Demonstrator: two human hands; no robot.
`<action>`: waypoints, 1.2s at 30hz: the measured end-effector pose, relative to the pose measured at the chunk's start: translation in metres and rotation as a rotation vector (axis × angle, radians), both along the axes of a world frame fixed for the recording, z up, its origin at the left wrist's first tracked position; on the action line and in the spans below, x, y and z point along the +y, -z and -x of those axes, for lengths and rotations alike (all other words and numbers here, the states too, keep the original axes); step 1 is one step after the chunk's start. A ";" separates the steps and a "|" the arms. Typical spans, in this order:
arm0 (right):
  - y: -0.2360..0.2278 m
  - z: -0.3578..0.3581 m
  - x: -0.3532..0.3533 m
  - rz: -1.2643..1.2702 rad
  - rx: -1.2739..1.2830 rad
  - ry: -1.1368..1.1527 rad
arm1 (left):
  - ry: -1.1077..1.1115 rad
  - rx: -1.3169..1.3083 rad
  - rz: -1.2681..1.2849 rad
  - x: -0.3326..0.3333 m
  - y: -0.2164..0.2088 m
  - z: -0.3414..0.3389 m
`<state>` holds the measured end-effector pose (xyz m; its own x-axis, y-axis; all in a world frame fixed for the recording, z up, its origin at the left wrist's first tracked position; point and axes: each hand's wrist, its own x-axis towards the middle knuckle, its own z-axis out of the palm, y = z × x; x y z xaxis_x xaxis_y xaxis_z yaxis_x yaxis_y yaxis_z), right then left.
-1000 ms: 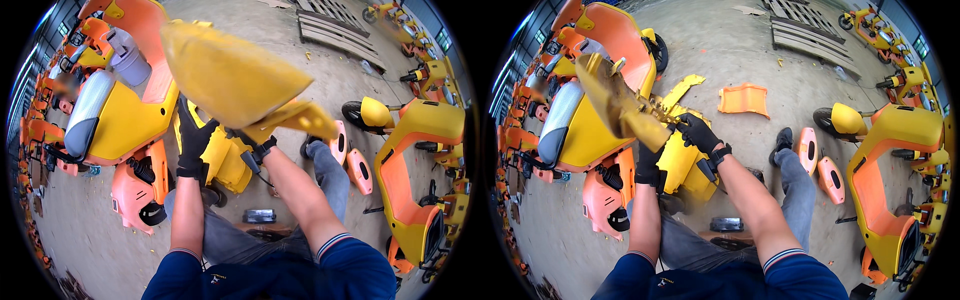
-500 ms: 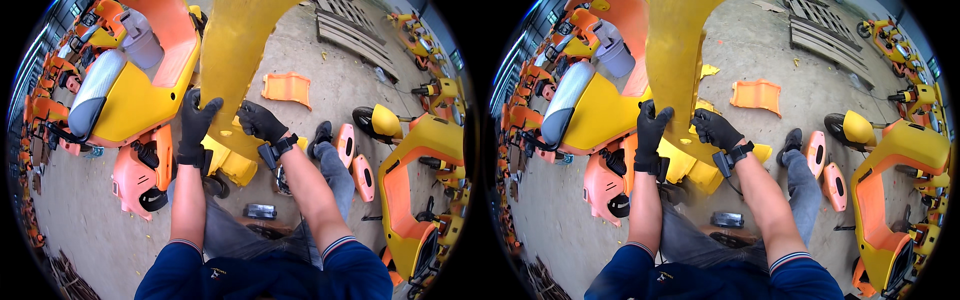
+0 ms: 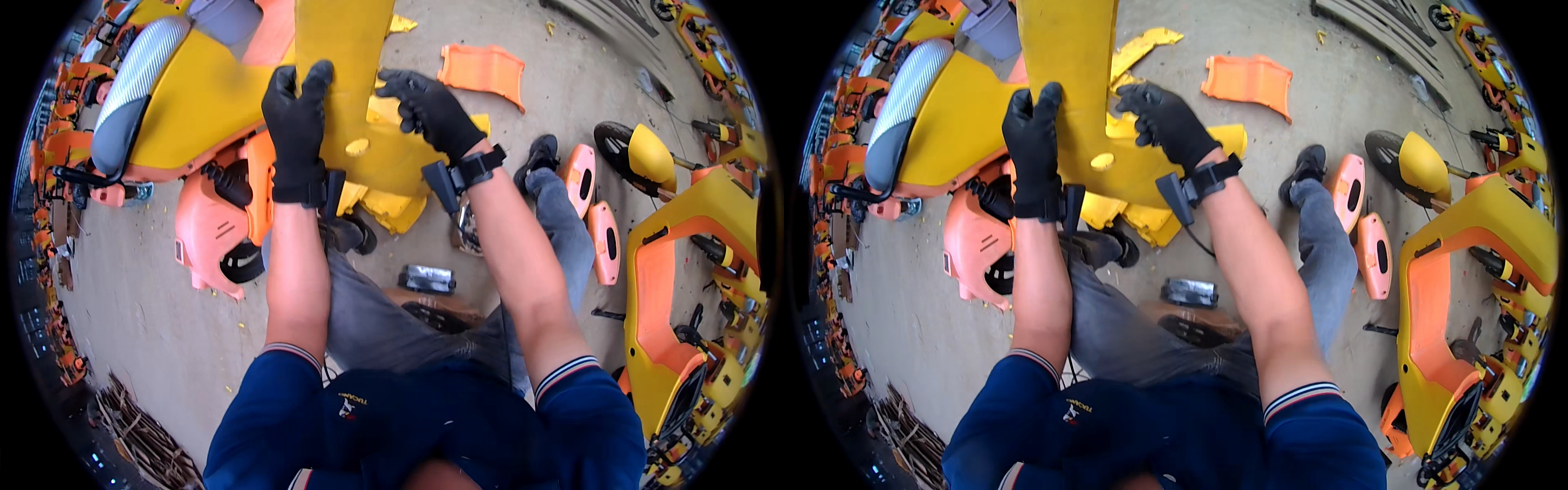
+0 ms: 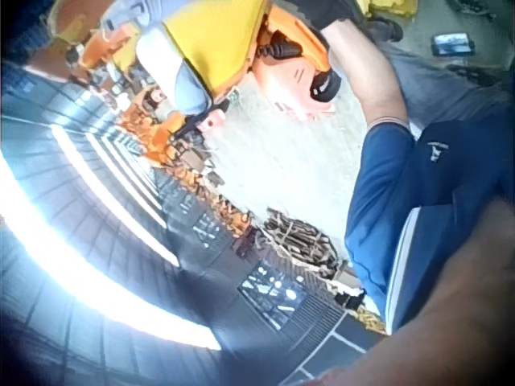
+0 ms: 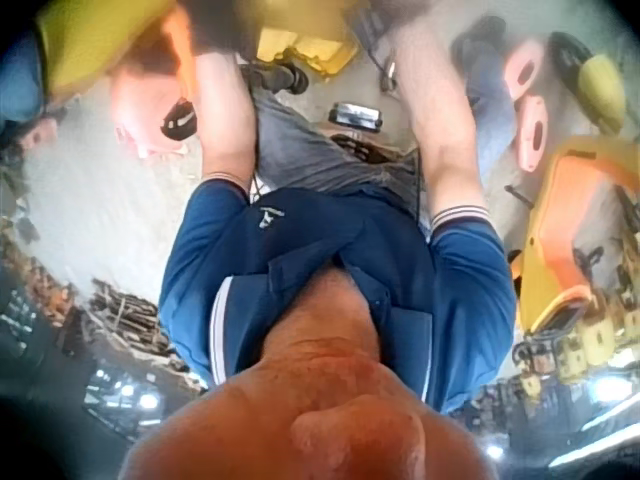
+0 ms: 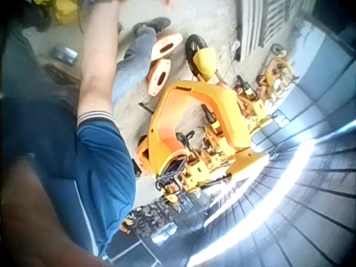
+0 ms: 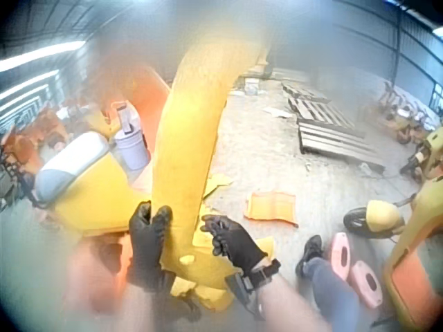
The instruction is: The person sits on the floor and uses a screwdriver to remove screws from a yellow scooter body panel. They then pick up an orange panel and align it with the yellow one, appearing to prepare for assembly.
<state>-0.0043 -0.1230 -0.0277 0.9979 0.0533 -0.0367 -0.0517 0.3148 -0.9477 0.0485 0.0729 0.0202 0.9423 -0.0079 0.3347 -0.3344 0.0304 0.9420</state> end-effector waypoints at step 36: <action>0.445 0.241 -0.123 1.452 0.506 -0.347 | -0.391 -0.830 -1.095 0.019 0.045 -0.023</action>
<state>-0.2450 -0.2459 -0.4724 0.8140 -0.1081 -0.5707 -0.3177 -0.9054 -0.2815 0.0720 0.0918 -0.0250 0.4814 -0.4081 0.7757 -0.6084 -0.7926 -0.0394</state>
